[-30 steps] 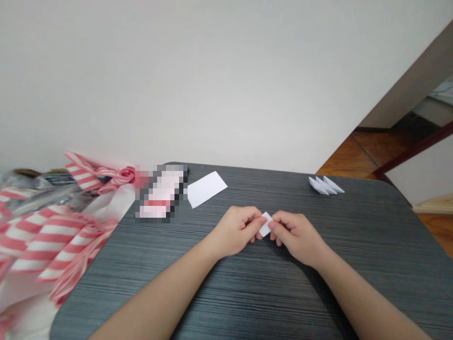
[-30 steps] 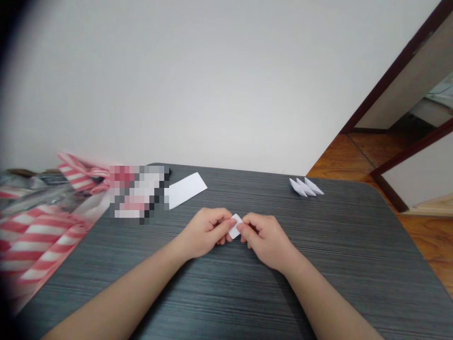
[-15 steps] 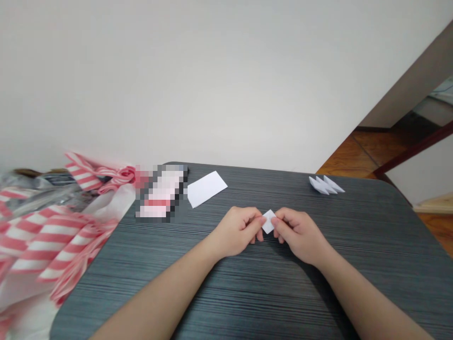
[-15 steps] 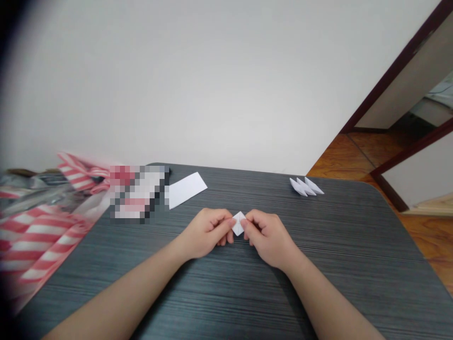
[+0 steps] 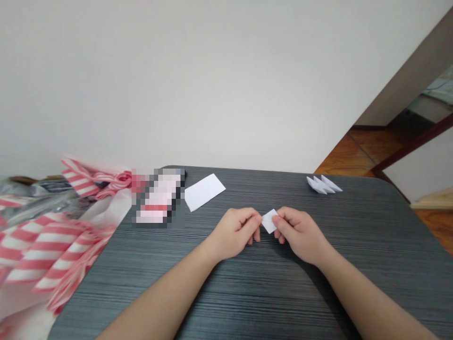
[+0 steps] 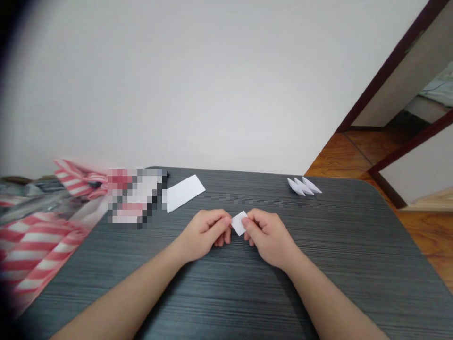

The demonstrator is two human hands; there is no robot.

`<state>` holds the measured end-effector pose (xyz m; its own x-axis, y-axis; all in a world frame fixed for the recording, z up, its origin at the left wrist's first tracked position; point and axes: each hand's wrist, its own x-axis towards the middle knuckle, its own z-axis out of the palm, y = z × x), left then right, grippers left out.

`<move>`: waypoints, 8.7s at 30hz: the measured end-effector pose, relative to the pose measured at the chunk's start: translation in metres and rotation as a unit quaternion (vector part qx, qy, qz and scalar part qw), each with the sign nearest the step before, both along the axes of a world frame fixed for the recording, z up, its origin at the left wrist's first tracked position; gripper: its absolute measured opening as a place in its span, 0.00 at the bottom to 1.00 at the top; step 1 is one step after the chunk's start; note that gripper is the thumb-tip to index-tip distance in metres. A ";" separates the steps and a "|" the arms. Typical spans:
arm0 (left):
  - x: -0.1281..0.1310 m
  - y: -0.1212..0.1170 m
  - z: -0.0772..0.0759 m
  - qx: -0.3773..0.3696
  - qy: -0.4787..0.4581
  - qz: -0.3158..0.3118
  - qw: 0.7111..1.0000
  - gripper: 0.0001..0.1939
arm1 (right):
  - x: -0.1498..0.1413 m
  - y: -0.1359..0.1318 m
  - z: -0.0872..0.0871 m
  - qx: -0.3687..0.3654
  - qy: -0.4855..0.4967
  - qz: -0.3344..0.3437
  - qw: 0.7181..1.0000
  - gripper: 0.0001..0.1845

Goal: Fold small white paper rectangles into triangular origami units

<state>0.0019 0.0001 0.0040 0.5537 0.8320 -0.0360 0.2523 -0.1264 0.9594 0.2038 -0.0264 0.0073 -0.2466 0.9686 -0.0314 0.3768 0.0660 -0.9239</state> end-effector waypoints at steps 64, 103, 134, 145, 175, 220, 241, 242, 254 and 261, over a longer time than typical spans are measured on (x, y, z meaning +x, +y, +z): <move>0.002 -0.001 0.009 0.067 0.051 0.005 0.996 0.16 | -0.001 0.000 0.007 -0.008 -0.049 0.054 0.997 0.15; 0.000 0.000 -0.005 0.092 0.027 0.090 0.991 0.12 | 0.002 0.000 0.003 0.144 -0.096 -0.041 0.984 0.11; -0.003 0.001 0.005 0.102 0.057 -0.022 0.993 0.17 | 0.001 0.000 -0.007 0.169 -0.063 0.026 0.983 0.08; 0.000 0.001 0.000 0.084 0.047 0.024 0.995 0.12 | 0.000 0.000 -0.017 0.058 0.085 -0.042 0.994 0.04; 0.000 0.002 0.006 0.013 0.042 0.019 0.999 0.17 | 0.002 0.002 -0.003 0.228 -0.037 0.059 0.971 0.08; 0.001 0.000 0.007 0.030 0.069 0.009 0.997 0.16 | -0.002 0.000 0.000 0.056 -0.080 -0.009 0.995 0.14; 0.001 0.000 0.004 -0.001 0.046 0.009 0.999 0.16 | -0.002 0.001 0.002 0.026 -0.060 0.009 0.998 0.14; 0.000 0.000 0.004 0.003 0.049 0.006 0.999 0.16 | -0.002 0.002 0.002 0.027 -0.061 0.008 0.998 0.14; 0.002 0.000 0.006 0.015 0.041 -0.007 0.999 0.15 | -0.003 0.001 0.003 0.060 -0.080 0.021 0.995 0.14; 0.002 -0.001 0.006 0.028 0.056 -0.004 0.998 0.15 | -0.003 0.001 0.000 0.056 -0.073 0.023 0.995 0.10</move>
